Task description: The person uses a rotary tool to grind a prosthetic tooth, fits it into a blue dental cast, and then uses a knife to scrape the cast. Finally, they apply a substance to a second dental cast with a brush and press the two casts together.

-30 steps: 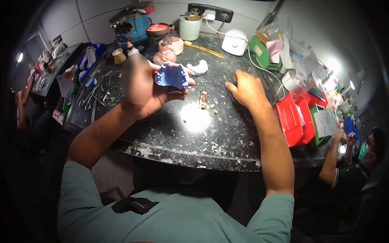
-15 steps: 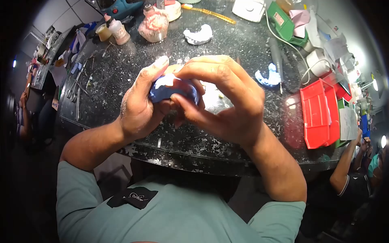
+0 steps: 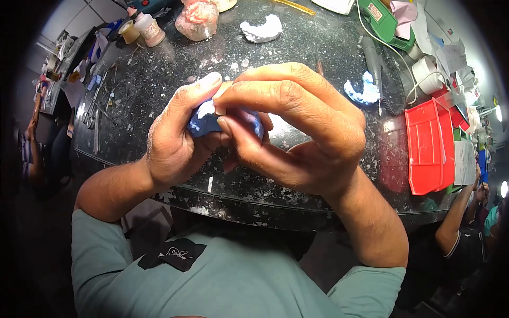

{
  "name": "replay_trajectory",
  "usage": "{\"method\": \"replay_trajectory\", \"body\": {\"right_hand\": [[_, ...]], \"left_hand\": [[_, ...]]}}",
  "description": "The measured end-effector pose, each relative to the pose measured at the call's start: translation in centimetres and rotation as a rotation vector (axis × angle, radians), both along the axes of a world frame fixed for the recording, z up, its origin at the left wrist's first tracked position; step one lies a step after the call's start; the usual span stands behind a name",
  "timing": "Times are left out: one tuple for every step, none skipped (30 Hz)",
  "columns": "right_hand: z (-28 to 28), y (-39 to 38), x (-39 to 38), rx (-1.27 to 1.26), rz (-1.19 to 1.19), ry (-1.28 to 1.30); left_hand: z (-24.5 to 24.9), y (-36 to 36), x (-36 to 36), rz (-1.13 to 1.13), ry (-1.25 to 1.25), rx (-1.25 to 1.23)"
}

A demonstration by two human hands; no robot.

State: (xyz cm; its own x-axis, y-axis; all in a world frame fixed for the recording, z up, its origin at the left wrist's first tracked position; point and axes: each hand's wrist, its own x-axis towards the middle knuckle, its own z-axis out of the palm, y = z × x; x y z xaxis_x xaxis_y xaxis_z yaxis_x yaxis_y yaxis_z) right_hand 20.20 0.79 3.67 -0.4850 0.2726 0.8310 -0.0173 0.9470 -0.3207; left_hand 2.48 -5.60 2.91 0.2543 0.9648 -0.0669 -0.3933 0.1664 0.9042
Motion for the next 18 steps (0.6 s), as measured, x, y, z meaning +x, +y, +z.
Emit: {"method": "replay_trajectory", "body": {"right_hand": [[0.1, -0.1, 0.0, 0.0, -0.013, -0.012], [0.2, -0.1, 0.1, -0.001, -0.014, -0.012], [0.2, -0.1, 0.1, 0.002, -0.01, -0.015], [0.3, -0.1, 0.1, 0.004, -0.006, -0.018], [0.3, 0.0, 0.1, 0.004, -0.006, -0.018], [0.3, 0.1, 0.1, 0.02, 0.004, -0.016], [0.2, 0.1, 0.2, 0.035, 0.014, -0.015], [0.2, 0.1, 0.2, 0.033, 0.013, -0.014], [0.3, 0.0, 0.2, 0.016, 0.013, -0.019], [0.2, 0.0, 0.2, -0.002, 0.013, -0.024], [0.2, 0.0, 0.2, -0.003, 0.012, -0.023], [0.2, 0.0, 0.2, -0.008, 0.009, -0.025], [0.1, 0.0, 0.3, -0.013, 0.006, -0.028], [0.1, 0.0, 0.3, -0.014, 0.006, -0.027], [0.1, 0.1, 0.3, -0.012, 0.001, -0.033], [0.1, 0.1, 0.3, -0.01, -0.005, -0.039], [0.1, 0.1, 0.4, -0.011, -0.005, -0.038], [0.2, 0.1, 0.4, -0.016, -0.003, -0.058]], "left_hand": [[0.1, 0.0, 0.1, -0.002, -0.01, 0.006], [0.1, 0.0, 0.0, -0.003, -0.01, 0.005], [0.0, 0.1, -0.1, -0.032, 0.033, 0.024], [-0.1, 0.2, -0.3, -0.059, 0.077, 0.044], [-0.4, 0.2, -0.5, -0.059, 0.077, 0.043], [-0.7, 0.2, -0.7, -0.06, 0.098, 0.062], [-0.9, 0.2, -0.9, -0.061, 0.119, 0.081], [-0.9, 0.2, -0.9, -0.061, 0.12, 0.088], [-0.9, 0.3, -0.8, -0.063, 0.115, 0.085], [-0.8, 0.3, -0.8, -0.064, 0.111, 0.083], [-0.7, 0.3, -0.8, -0.07, 0.109, 0.079], [-0.7, 0.3, -0.7, -0.075, 0.101, 0.074], [-0.6, 0.4, -0.8, -0.082, 0.093, 0.07], [-0.6, 0.3, -0.8, -0.093, 0.081, 0.065], [-0.6, 0.4, -0.8, -0.103, 0.073, 0.059], [-0.6, 0.4, -0.9, -0.115, 0.062, 0.053], [-0.6, 0.5, -1.0, -0.129, 0.05, 0.046], [-0.7, 0.5, -1.1, -0.14, 0.044, 0.041]]}}
